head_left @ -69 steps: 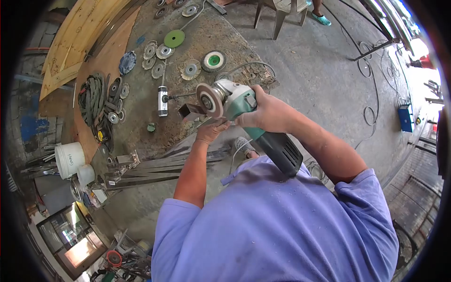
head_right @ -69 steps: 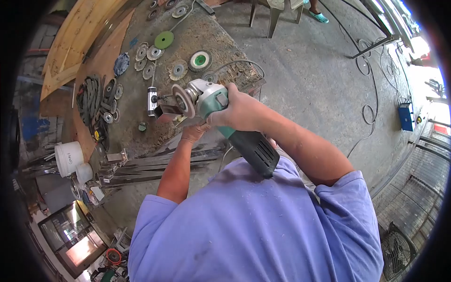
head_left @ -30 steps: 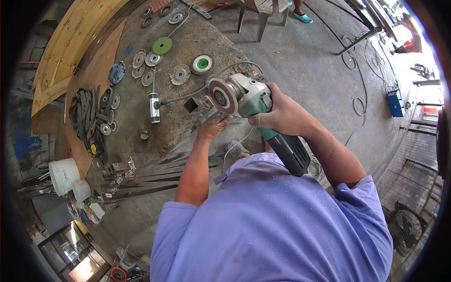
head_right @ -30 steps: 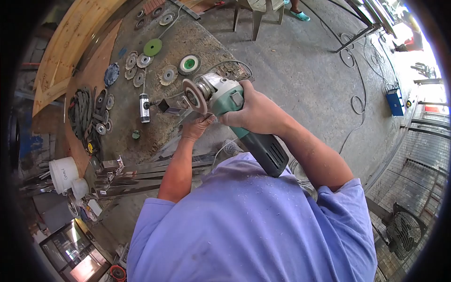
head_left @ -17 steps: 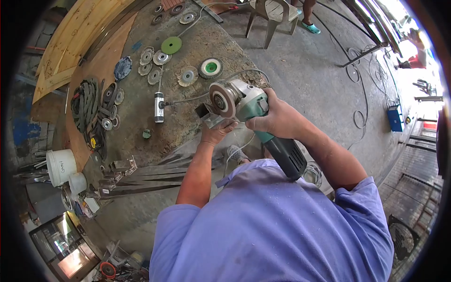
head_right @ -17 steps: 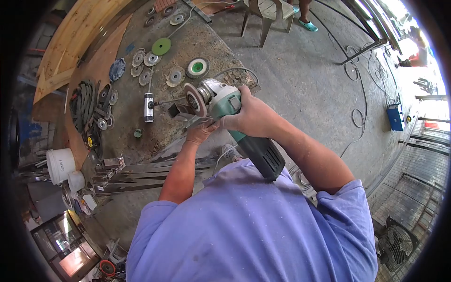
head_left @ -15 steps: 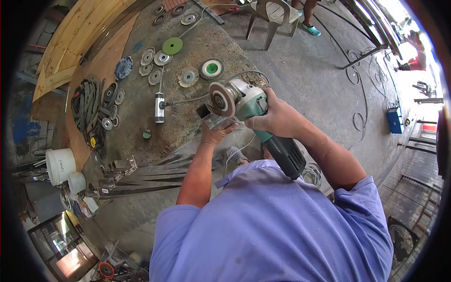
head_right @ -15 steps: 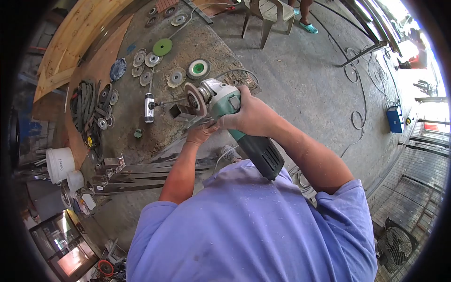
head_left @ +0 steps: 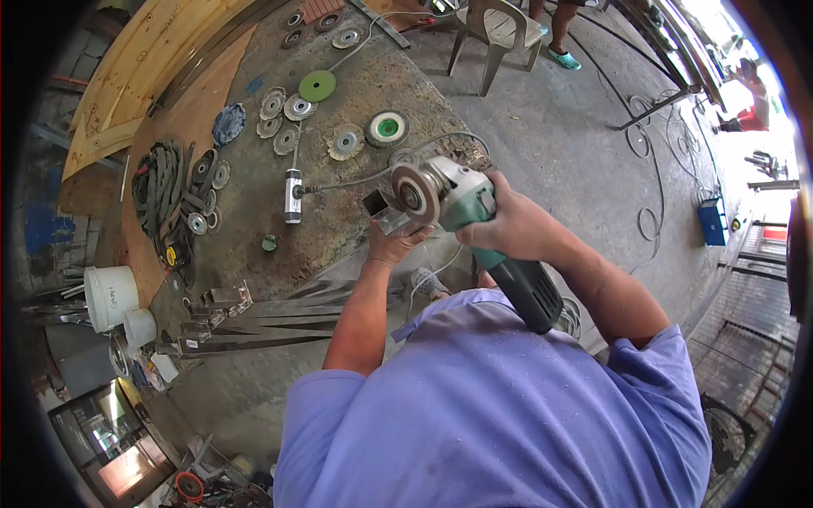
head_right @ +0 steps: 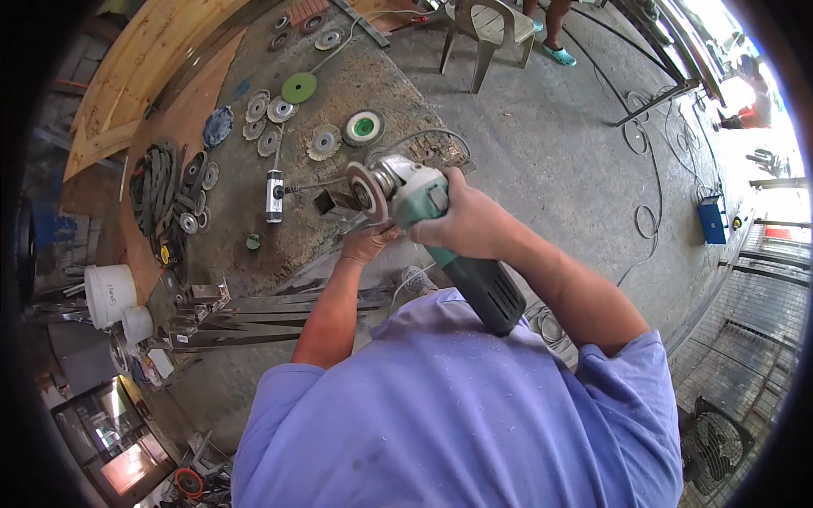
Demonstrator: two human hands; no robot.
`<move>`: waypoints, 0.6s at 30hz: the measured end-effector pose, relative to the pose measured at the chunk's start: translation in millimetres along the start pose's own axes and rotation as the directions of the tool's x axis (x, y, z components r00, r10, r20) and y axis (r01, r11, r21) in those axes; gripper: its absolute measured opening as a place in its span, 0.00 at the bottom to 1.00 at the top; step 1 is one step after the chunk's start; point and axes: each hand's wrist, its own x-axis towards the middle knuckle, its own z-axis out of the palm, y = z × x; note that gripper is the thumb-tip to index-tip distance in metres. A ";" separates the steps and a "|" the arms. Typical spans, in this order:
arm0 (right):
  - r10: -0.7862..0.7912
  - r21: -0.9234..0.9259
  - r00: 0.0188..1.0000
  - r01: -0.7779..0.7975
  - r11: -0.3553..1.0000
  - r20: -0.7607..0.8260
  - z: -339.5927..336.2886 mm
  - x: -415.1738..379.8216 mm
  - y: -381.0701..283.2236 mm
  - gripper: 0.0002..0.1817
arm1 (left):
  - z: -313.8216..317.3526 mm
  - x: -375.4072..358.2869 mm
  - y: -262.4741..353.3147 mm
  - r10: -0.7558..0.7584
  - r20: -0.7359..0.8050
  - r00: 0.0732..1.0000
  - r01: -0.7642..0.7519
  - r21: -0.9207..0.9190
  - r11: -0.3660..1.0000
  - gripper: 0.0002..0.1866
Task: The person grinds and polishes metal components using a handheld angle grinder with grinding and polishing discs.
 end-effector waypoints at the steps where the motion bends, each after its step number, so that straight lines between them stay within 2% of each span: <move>1: 0.001 0.009 1.000 -0.001 1.000 -0.002 0.4 1.7 0.5 0.54 | 2.0 1.4 -20.2 0.030 -0.005 1.000 -0.031 -0.185 0.982 0.39; 2: 0.003 0.022 1.000 -0.003 1.000 -0.004 1.7 2.4 1.3 0.54 | 4.0 2.9 -39.4 0.061 -0.010 0.998 -0.060 -0.363 0.930 0.40; 3: 0.005 0.037 1.000 -0.005 0.999 -0.007 2.7 2.4 1.8 0.54 | 3.4 3.9 -36.7 0.106 -0.001 0.994 -0.100 -0.339 0.935 0.39; 5: -0.013 -0.018 1.000 0.013 1.000 -0.016 -0.2 10.8 -9.9 0.53 | 0.4 2.2 -29.0 0.150 0.005 0.989 -0.150 0.110 0.983 0.32; 6: -0.025 -0.045 0.999 0.024 0.999 -0.024 -4.3 15.5 -15.6 0.53 | -1.8 -3.1 10.5 0.156 -0.002 0.988 -0.132 0.514 0.848 0.26; 7: -0.055 -0.059 0.997 0.052 0.997 -0.051 -8.9 18.6 -17.5 0.53 | -3.1 -4.9 34.7 0.167 -0.009 0.986 -0.087 0.823 0.561 0.21; 9: -0.111 -0.095 0.989 0.102 0.990 -0.095 -15.2 22.8 -20.9 0.52 | -4.4 -2.5 33.8 0.071 0.036 0.997 -0.077 0.660 0.747 0.34; 11: -0.089 -0.074 0.995 0.086 0.994 -0.041 -23.9 19.2 -25.3 0.54 | -4.2 -1.3 30.9 0.061 0.071 0.996 -0.092 0.630 0.771 0.40; 14: -0.126 -0.113 0.992 0.126 0.986 0.005 -24.9 20.8 -20.6 0.55 | -2.3 -1.9 41.7 0.183 0.066 0.981 -0.171 0.739 0.652 0.37; 16: -0.163 -0.197 0.986 0.164 0.967 0.023 -21.0 29.2 -13.3 0.54 | -0.4 -1.7 41.8 0.295 0.012 0.955 -0.211 0.726 0.654 0.34; 18: -0.145 -0.203 0.989 0.148 0.968 0.032 -22.1 32.9 -16.2 0.55 | 0.9 -1.4 40.9 0.395 -0.018 0.919 -0.249 0.750 0.613 0.32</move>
